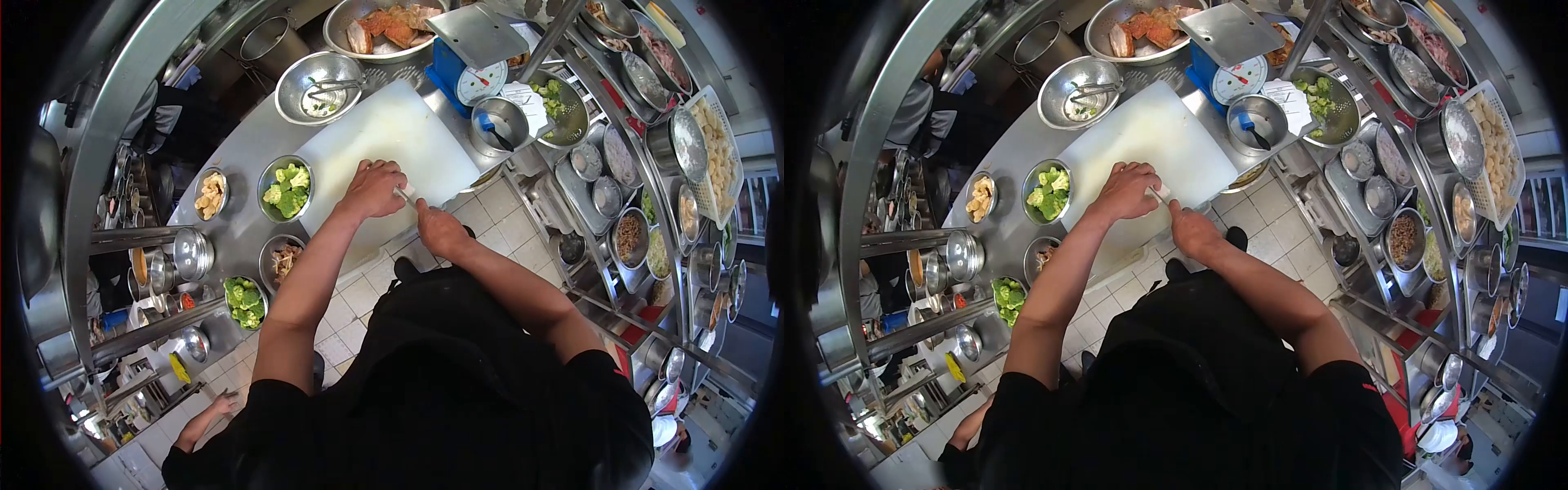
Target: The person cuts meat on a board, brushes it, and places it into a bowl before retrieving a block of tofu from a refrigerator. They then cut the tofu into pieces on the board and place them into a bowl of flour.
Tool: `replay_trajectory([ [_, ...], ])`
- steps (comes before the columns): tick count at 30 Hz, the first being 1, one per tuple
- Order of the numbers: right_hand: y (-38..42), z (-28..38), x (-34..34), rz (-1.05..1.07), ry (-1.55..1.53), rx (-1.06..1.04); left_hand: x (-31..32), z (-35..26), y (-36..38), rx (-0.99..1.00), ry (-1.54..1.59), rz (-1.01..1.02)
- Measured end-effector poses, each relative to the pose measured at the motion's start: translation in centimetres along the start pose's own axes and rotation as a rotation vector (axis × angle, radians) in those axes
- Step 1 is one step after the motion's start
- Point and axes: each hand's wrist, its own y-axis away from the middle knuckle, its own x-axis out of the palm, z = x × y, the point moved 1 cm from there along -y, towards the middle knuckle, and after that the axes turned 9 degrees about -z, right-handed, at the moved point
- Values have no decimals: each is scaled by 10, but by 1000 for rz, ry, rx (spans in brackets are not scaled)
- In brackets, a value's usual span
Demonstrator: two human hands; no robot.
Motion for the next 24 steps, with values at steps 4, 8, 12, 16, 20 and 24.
replay_trajectory([
  [4, 7, 7, -8, 0, -5, 19, -3, -1, -2, 50, -64, 52],
  [8, 14, 11, -19, -24, -24, 10, -1, 5, -1, 66, -74, 30],
  [12, 27, 17, -42, -70, -94, 16, -19, 4, 6, -13, 244, -538],
  [16, 40, -5, -50, -271, -233, -3, -19, 32, 25, -163, 324, -618],
  [20, 24, -52, -32, -463, -280, 20, 1, -4, 21, -263, 128, -330],
  [24, 13, -69, -24, -162, -739, 315, 15, -21, 3, -369, -29, 63],
])
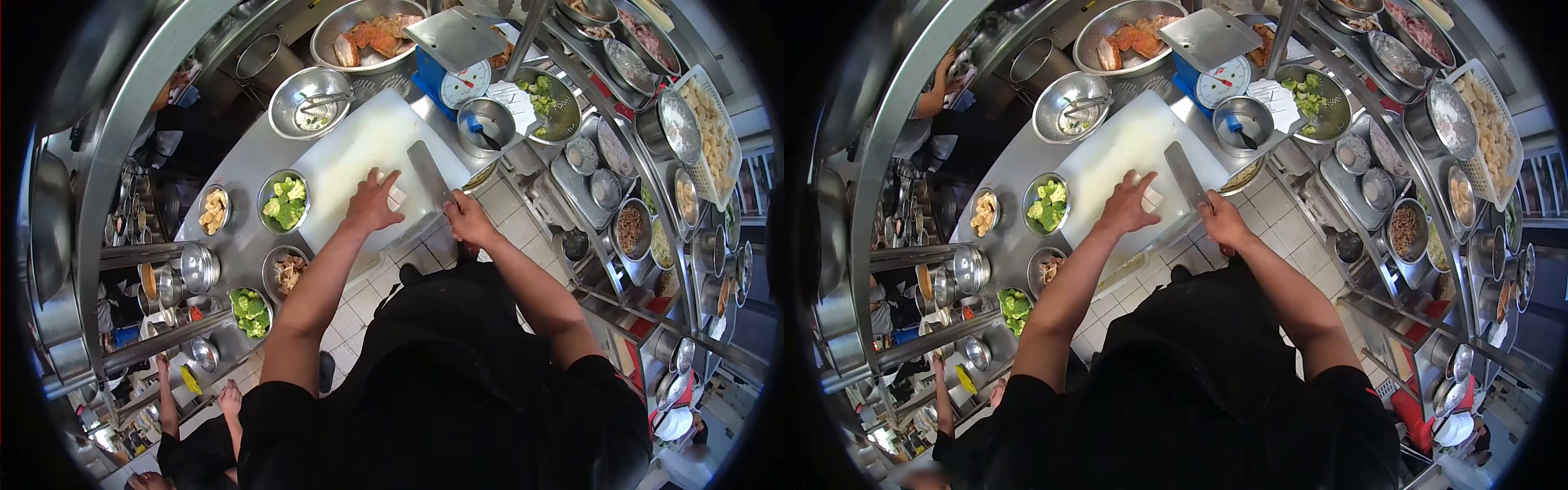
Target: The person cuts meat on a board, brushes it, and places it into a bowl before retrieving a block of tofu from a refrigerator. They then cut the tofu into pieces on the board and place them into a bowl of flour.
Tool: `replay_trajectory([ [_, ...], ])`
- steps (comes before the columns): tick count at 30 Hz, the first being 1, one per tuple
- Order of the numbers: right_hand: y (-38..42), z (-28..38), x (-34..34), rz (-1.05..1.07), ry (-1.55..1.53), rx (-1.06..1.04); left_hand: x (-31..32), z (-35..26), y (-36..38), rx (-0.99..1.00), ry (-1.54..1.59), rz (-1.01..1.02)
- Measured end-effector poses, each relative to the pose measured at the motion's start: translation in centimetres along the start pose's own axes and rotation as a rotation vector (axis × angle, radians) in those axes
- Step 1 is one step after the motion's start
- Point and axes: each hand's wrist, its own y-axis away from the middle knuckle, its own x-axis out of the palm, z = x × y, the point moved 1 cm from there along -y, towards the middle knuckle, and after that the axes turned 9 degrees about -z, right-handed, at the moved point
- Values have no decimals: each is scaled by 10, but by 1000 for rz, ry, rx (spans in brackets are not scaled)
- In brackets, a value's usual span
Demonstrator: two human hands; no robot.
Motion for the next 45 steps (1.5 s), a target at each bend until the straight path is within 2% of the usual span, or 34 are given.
replay_trajectory([
  [1, -4, -14, 6, 8, -106, 51, 2, -2, -3, -53, -25, 86],
  [2, -7, -32, 9, 1, -214, 107, 12, 5, -3, -40, 11, 51],
  [4, -10, -78, 23, -8, -333, 14, 50, 31, -7, 47, 36, -112],
  [5, -16, -100, 30, -36, -308, -23, 49, 28, -7, 20, 14, -87],
  [6, -4, -88, 23, -43, -315, -77, 45, 26, -7, 34, -21, -78],
  [7, -1, -70, 23, -263, 40, -304, 32, 13, -5, -8, -14, -48],
  [9, 8, -30, 15, -311, 238, -270, 32, 14, -5, 25, -10, -78],
  [12, -12, 25, 10, -234, 412, -243, 29, 12, -4, 89, -20, -94],
  [14, -31, 37, 15, -260, 470, -263, 29, 11, -5, 30, -36, -86],
  [16, -54, 33, 28, -303, 571, -487, 28, 11, -5, 47, -31, -96],
  [19, -45, 55, -2, -303, 535, -488, 30, 18, -6, 28, -10, -112],
  [20, -46, 36, -28, -493, 160, -779, 30, 20, -4, 26, 1, -110],
  [21, -19, 48, -72, -642, 20, -557, 31, 19, -6, 23, 19, -112],
  [22, 0, 50, -124, -911, -84, -554, 27, 16, -4, 7, 27, -102],
  [23, 20, 45, -180, -1298, -28, -571, 30, 17, -3, -6, 39, -107],
  [24, 50, 52, -235, -1432, -135, -504, 32, 20, -3, 0, 50, -129],
  [25, 42, 15, -296, -1491, -352, -457, 34, 21, -3, 14, 58, -148],
  [26, 41, -14, -346, -1645, -389, -486, 34, 22, -3, 21, 60, -147],
  [27, 48, -8, -377, -1644, -600, -442, 33, 20, -3, 17, 45, -147],
  [28, 55, -4, -401, -1570, -672, -318, 33, 18, -4, 17, 30, -147],
  [29, 57, 1, -412, -1587, -671, -318, 32, 17, -4, 33, 30, -144],
  [31, 51, 10, -424, -1388, -727, -161, 30, 17, -3, 31, 52, -160],
  [33, 43, 3, -435, -1314, -681, -145, 30, 22, -4, 37, 63, -145],
  [36, 49, 3, -429, -1330, -700, -175, 33, 19, -7, 50, 94, -123],
  [38, 50, 7, -418, -1387, -756, -341, 37, 29, -8, 67, 103, -162],
  [39, 49, 7, -418, -1406, -761, -336, 35, 28, -9, 86, 96, -155],
  [41, 52, 5, -418, -1315, -843, -393, 35, 25, -9, 60, 83, -148],
  [43, 59, 12, -418, -1264, -814, -338, 37, 26, -11, 77, 67, -144],
  [45, 64, 19, -418, -1194, -919, -348, 35, 27, -12, 81, 52, -146],
])
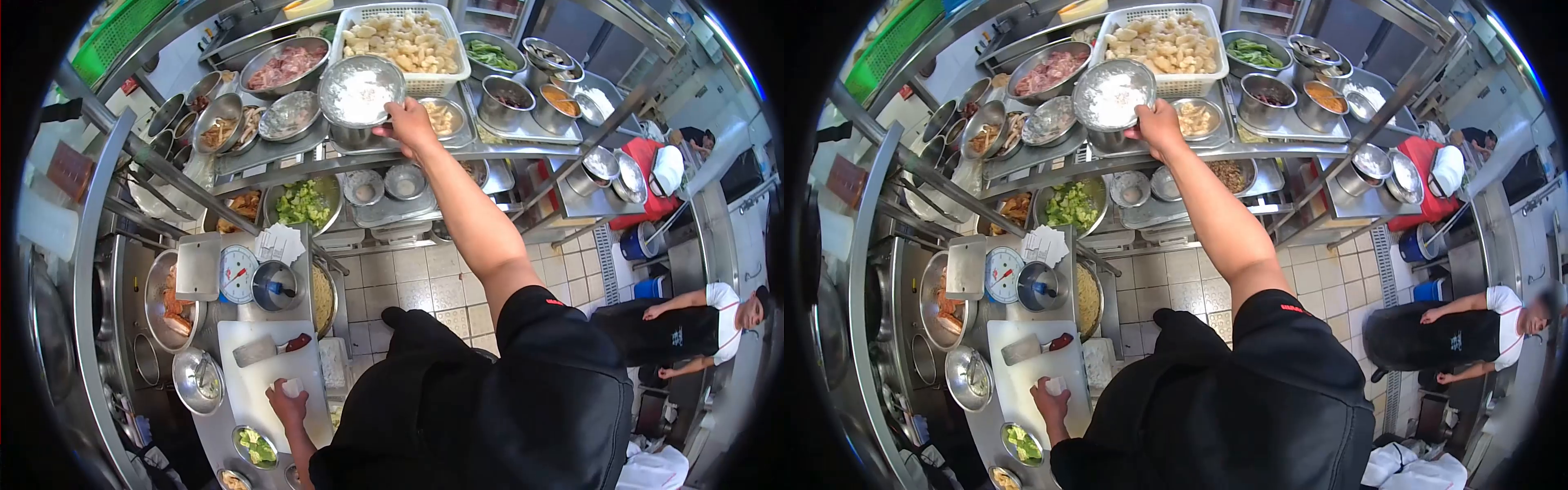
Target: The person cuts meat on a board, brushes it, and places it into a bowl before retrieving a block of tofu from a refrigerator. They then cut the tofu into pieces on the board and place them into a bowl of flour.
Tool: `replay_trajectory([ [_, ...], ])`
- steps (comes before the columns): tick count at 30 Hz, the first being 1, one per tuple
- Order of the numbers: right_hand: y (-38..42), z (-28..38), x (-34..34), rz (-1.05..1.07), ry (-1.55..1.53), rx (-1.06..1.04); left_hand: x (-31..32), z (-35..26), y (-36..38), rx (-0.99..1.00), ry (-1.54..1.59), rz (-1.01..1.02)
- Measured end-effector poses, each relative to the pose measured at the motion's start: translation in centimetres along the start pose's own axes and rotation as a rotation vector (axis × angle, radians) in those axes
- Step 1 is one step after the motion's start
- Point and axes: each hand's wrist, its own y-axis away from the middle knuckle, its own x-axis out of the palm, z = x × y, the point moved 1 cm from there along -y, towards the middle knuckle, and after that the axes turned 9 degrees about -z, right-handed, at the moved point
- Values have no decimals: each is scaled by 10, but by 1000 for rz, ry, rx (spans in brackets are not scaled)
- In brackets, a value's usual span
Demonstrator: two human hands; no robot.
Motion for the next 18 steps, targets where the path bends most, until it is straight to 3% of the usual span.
replay_trajectory([
  [4, 12, 13, -13, -28, -75, 112, -3, 2, 1, 26, 48, -1],
  [6, 17, 16, -22, 1, -153, 38, -2, 3, -2, 14, 59, 7],
  [10, 86, 30, -51, -31, -10, -20, 7, 20, -6, 46, -14, 45],
  [11, 100, 23, -63, 71, 46, 11, 15, 29, -7, 36, 44, 59],
  [14, 159, -6, -70, 281, 296, 236, 6, 25, -5, 4, 118, 81],
  [18, 226, -142, -116, 558, 486, 630, -14, 8, -3, -15, 177, 90],
])
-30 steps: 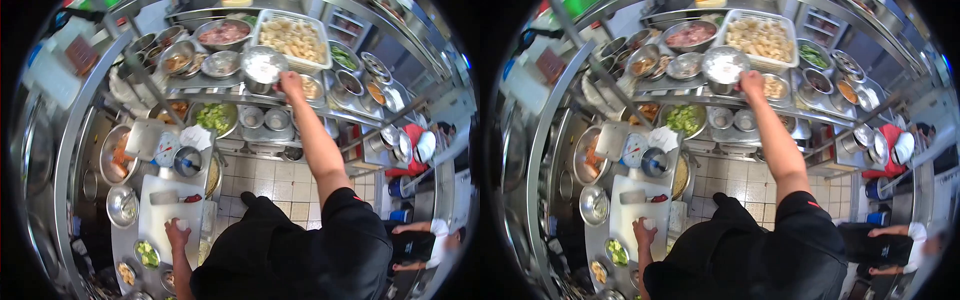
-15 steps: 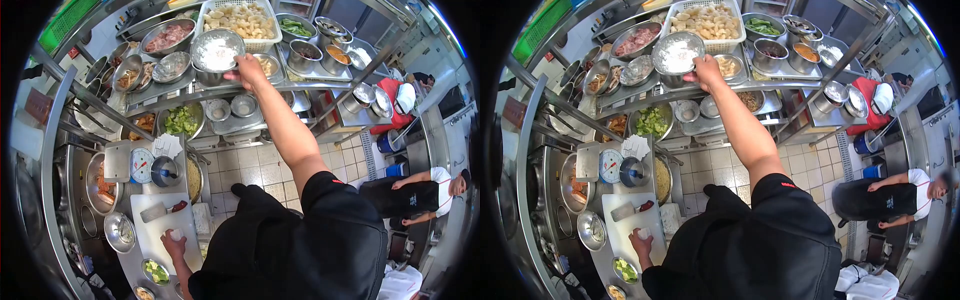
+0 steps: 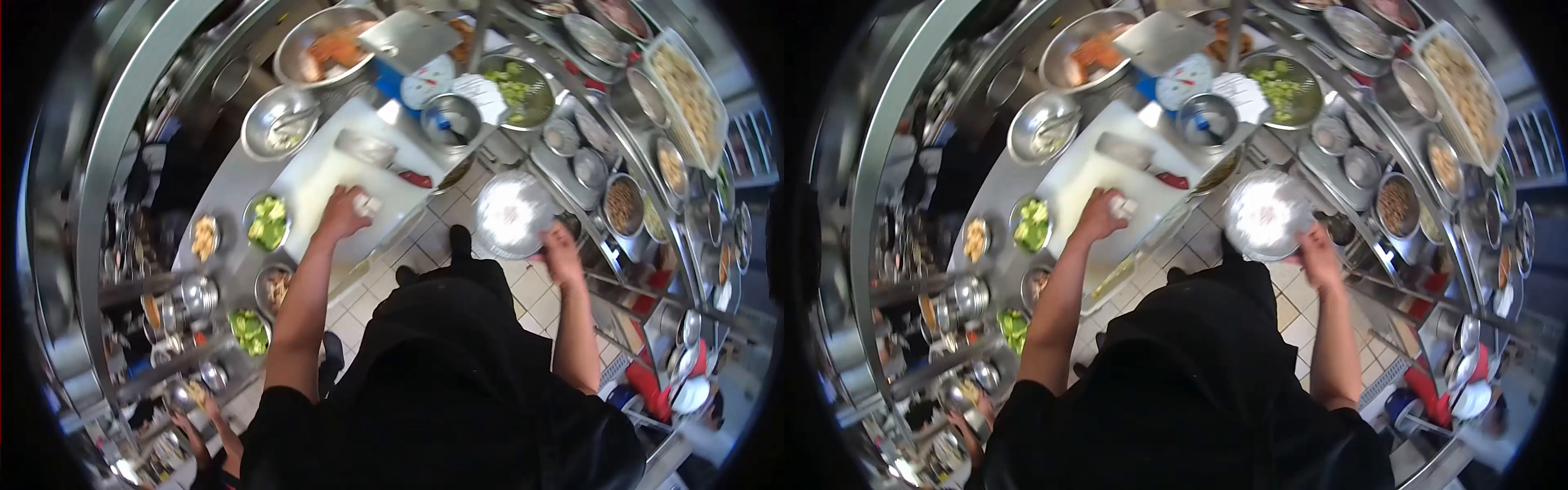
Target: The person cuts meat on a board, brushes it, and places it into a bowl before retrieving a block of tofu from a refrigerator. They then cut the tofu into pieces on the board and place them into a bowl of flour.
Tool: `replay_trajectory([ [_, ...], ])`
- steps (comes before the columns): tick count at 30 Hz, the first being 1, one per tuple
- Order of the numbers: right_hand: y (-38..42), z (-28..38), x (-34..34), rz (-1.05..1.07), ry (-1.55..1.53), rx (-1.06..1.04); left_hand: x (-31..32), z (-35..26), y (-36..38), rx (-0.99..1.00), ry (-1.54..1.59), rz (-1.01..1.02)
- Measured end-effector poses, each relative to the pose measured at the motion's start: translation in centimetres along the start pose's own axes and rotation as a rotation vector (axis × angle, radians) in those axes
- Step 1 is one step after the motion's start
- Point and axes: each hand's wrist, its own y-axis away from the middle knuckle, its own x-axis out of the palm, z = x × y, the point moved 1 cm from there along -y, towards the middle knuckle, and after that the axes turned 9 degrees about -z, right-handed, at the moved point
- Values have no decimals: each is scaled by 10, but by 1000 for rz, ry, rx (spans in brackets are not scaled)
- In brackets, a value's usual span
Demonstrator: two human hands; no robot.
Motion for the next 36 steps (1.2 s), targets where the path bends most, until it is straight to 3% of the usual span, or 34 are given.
replay_trajectory([
  [6, -15, -111, 105, 277, 296, 177, -2, -7, 3, -24, -39, 16],
  [14, -43, -152, 180, 387, 360, 194, 4, -6, 10, 157, -54, 109],
  [22, -30, -137, 193, 393, 327, 261, 24, -34, 35, 300, -127, 157],
  [30, -11, -148, 165, 369, 253, 321, 70, -72, 75, 421, -156, 233],
  [34, -3, -163, 142, 326, 161, 338, 83, -81, 88, 411, -90, 302],
  [36, 1, -160, 133, 339, 161, 337, 88, -80, 93, 511, 22, 256],
])
